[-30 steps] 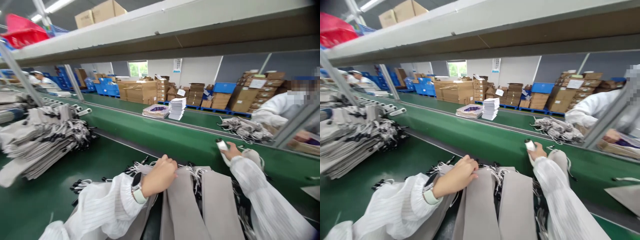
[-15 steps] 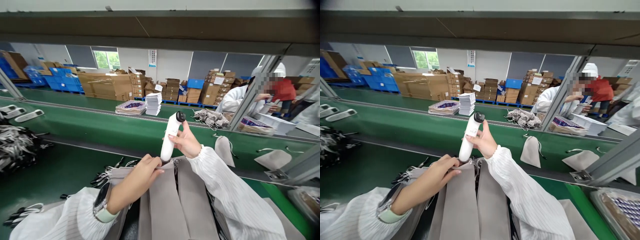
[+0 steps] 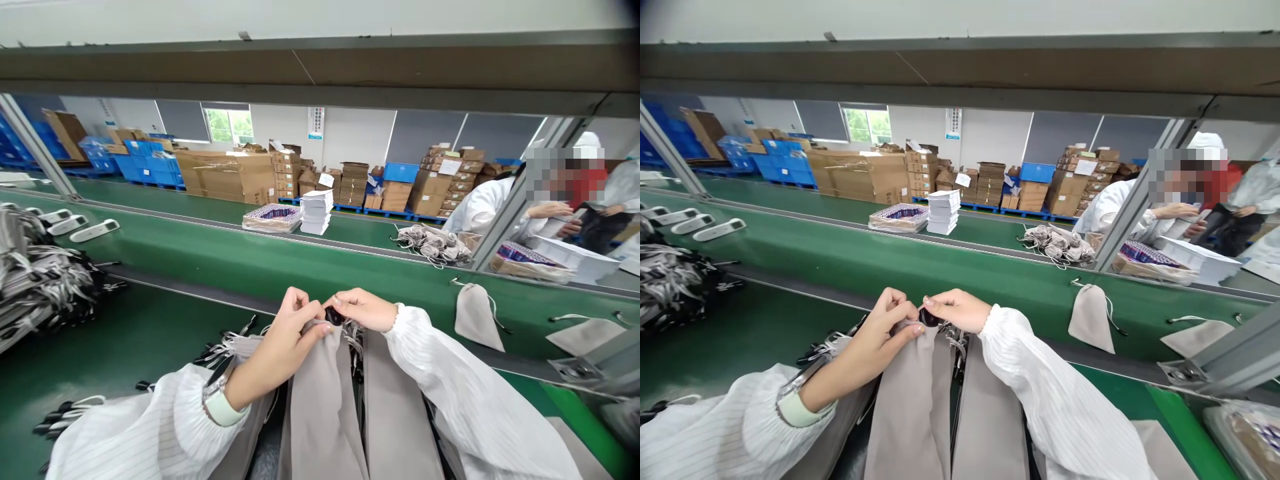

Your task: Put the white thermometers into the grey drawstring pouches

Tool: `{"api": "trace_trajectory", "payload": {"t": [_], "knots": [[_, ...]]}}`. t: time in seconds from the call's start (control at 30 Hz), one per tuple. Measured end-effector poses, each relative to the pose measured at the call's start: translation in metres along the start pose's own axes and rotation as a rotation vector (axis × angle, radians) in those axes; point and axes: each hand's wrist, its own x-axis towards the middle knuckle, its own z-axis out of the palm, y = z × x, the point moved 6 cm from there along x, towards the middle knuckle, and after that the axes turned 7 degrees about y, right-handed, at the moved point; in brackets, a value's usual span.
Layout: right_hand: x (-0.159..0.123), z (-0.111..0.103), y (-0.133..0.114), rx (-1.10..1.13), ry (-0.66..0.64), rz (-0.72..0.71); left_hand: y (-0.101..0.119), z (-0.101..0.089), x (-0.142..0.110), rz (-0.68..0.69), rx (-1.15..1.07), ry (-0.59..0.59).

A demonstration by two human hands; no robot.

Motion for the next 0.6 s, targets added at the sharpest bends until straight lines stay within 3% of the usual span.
{"api": "trace_trajectory", "payload": {"t": [0.1, 0.17, 0.27, 0.33, 0.4, 0.43, 0.5, 0.6], "knots": [[0.0, 0.011, 0.004, -0.102, -0.063, 0.067, -0.007, -0.001, 0.003, -0.067, -0.047, -0.011], [-0.001, 0.011, 0.004, -0.13, -0.003, 0.1, -0.014, -0.004, 0.006, -0.103, -0.049, 0.001], [-0.004, -0.019, -0.005, -0.248, 0.414, -0.011, -0.026, -0.005, 0.008, -0.212, -0.061, -0.054], [-0.014, -0.043, -0.016, -0.439, 0.711, -0.204, -0.03, 0.004, 0.002, -0.324, -0.132, -0.273], [-0.024, -0.058, -0.023, -0.606, 0.878, -0.396, -0.026, 0.015, -0.008, -0.375, -0.211, -0.524], [-0.027, -0.062, -0.024, -0.635, 0.932, -0.458, -0.022, 0.016, -0.011, -0.368, -0.228, -0.579], [-0.032, -0.067, -0.024, -0.574, 0.997, -0.507, -0.016, 0.013, -0.01, -0.318, -0.215, -0.506], [-0.037, -0.057, -0.03, -0.364, 0.975, -0.533, -0.013, 0.004, -0.002, -0.214, -0.168, -0.245]]}}
